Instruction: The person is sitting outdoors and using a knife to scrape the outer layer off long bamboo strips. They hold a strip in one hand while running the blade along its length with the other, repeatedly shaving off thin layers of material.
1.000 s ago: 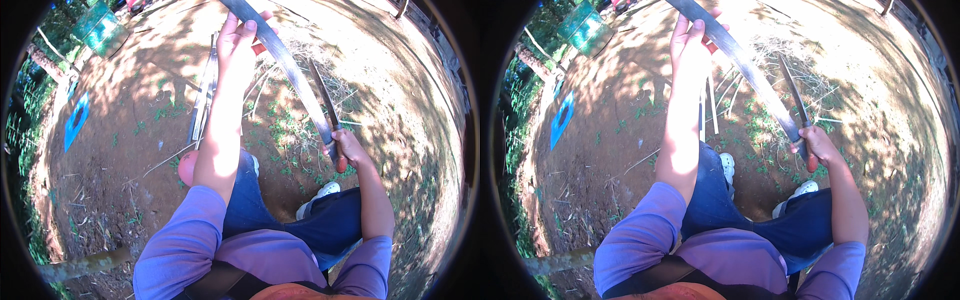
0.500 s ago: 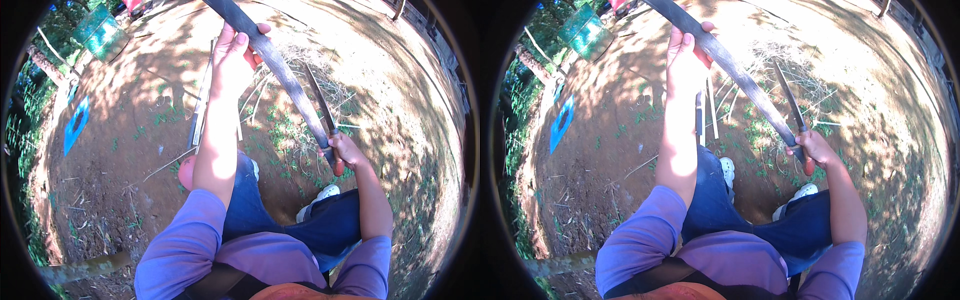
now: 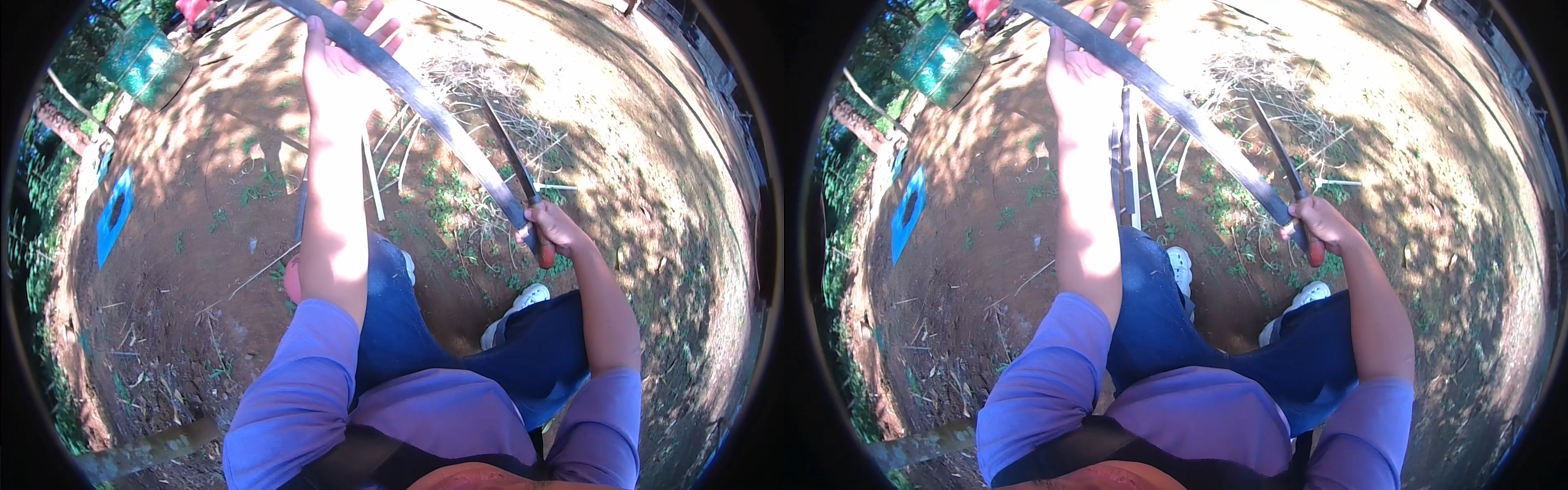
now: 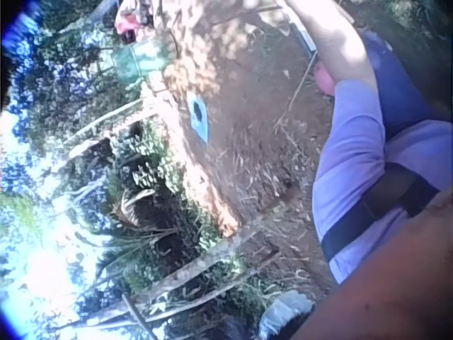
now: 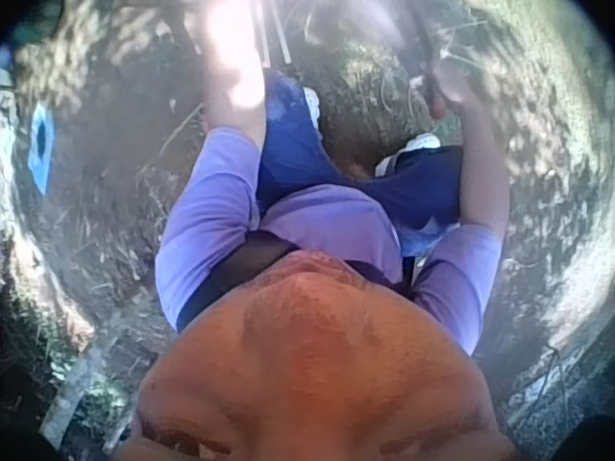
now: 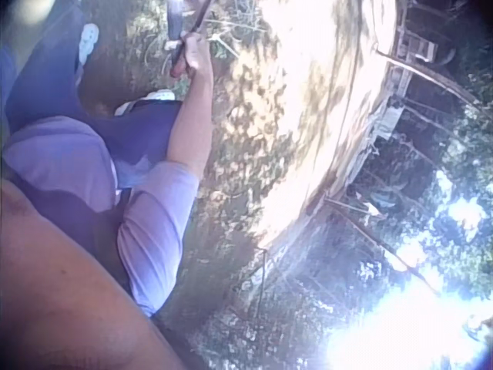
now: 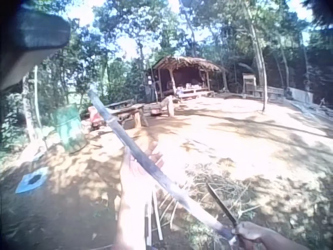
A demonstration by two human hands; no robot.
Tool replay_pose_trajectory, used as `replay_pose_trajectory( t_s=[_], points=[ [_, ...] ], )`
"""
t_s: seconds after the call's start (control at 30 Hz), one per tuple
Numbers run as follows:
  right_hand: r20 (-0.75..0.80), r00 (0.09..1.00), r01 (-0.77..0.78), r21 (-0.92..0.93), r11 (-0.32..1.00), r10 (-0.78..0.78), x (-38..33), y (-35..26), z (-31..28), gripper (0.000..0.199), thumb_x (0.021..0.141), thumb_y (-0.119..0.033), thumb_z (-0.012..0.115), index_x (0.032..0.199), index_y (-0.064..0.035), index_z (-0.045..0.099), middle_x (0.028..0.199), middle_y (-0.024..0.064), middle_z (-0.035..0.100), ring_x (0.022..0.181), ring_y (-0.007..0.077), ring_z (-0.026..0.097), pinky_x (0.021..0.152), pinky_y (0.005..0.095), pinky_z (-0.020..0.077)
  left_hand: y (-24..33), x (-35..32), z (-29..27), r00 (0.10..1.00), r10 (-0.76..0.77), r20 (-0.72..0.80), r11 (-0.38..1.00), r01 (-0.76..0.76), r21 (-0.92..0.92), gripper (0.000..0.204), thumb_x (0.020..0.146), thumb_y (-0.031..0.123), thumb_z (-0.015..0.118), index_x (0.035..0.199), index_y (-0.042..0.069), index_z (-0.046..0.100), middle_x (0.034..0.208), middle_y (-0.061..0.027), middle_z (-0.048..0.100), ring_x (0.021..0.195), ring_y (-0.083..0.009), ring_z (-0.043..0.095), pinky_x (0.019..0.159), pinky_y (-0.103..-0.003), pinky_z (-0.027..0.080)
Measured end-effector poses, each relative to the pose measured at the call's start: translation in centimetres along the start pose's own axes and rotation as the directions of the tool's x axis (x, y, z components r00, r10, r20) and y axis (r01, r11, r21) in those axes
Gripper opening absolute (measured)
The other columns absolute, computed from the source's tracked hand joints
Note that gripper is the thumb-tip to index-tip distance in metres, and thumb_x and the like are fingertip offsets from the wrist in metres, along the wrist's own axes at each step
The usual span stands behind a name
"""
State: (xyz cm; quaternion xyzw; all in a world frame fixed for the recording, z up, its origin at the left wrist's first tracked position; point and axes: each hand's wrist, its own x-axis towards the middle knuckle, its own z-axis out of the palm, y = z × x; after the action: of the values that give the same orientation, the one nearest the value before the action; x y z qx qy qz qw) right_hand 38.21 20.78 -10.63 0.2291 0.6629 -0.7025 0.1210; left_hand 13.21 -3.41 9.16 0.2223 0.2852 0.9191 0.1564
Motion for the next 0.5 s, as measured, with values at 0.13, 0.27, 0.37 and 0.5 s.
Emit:
replay_pose_trajectory(
  t_s=[0.13, 0.27, 0.37, 0.5],
  points=[
    [-0.297, 0.955, -0.103, -0.402, 0.91, -0.023, 1.2, 1.9, -0.3, 0.037, 0.088, -0.038, 0.066, 0.083, -0.0015, 0.062, 0.075, 0.0087, 0.064, 0.067, 0.0176, 0.06, 0.065, 0.0354, 0.048, -2.6, 2.3, -7.5, 0.997, -0.026, -0.07, 0.999, 0.024, -0.03, 0.04, 0.104, 0.046, 0.04, 0.118, 0.008, 0.046, 0.084, -0.0034, 0.046, 0.072, -0.0186, 0.045, 0.07, -0.039, 0.044],
    [-0.612, 0.747, -0.176, -0.558, 0.811, -0.259, 0.7, 0.8, 2.3, 0.043, 0.086, -0.043, 0.069, 0.09, -0.0012, 0.062, 0.075, 0.0102, 0.064, 0.064, 0.0191, 0.061, 0.064, 0.0379, 0.0486, -4.4, 1.9, -8.9, 0.999, -0.032, -0.025, 0.998, 0.033, 0.062, 0.051, 0.103, 0.06, 0.026, 0.105, 0.014, 0.048, 0.076, -0.0012, 0.044, 0.066, -0.0191, 0.043, 0.066, -0.038, 0.043],
    [-0.663, 0.689, 0.268, -0.143, 0.953, -0.293, 1.9, 1.9, 7.1, 0.03, 0.09, -0.03, 0.069, 0.096, -0.0031, 0.058, 0.071, 0.004, 0.061, 0.058, 0.013, 0.059, 0.055, 0.0296, 0.0503, -6.5, 0.5, -7.5, 0.999, -0.025, -0.035, 0.992, 0.029, 0.122, 0.055, 0.099, 0.066, 0.026, 0.099, 0.016, 0.048, 0.071, -0.0013, 0.044, 0.064, -0.0196, 0.043, 0.066, -0.039, 0.043],
    [-0.608, 0.787, 0.241, 0.148, 0.959, -0.104, 1.4, 2.8, 14.8, 0.029, 0.091, -0.027, 0.069, 0.099, -0.0017, 0.058, 0.069, 0.0021, 0.062, 0.049, 0.0093, 0.056, 0.046, 0.0258, 0.0469, -10.9, -0.6, -8.2, 0.993, -0.078, 0.085, 0.995, 0.072, 0.068, 0.06, 0.095, 0.072, 0.031, 0.097, 0.015, 0.048, 0.069, -0.0027, 0.044, 0.065, -0.0204, 0.045, 0.067, -0.04, 0.045]
  ],
)
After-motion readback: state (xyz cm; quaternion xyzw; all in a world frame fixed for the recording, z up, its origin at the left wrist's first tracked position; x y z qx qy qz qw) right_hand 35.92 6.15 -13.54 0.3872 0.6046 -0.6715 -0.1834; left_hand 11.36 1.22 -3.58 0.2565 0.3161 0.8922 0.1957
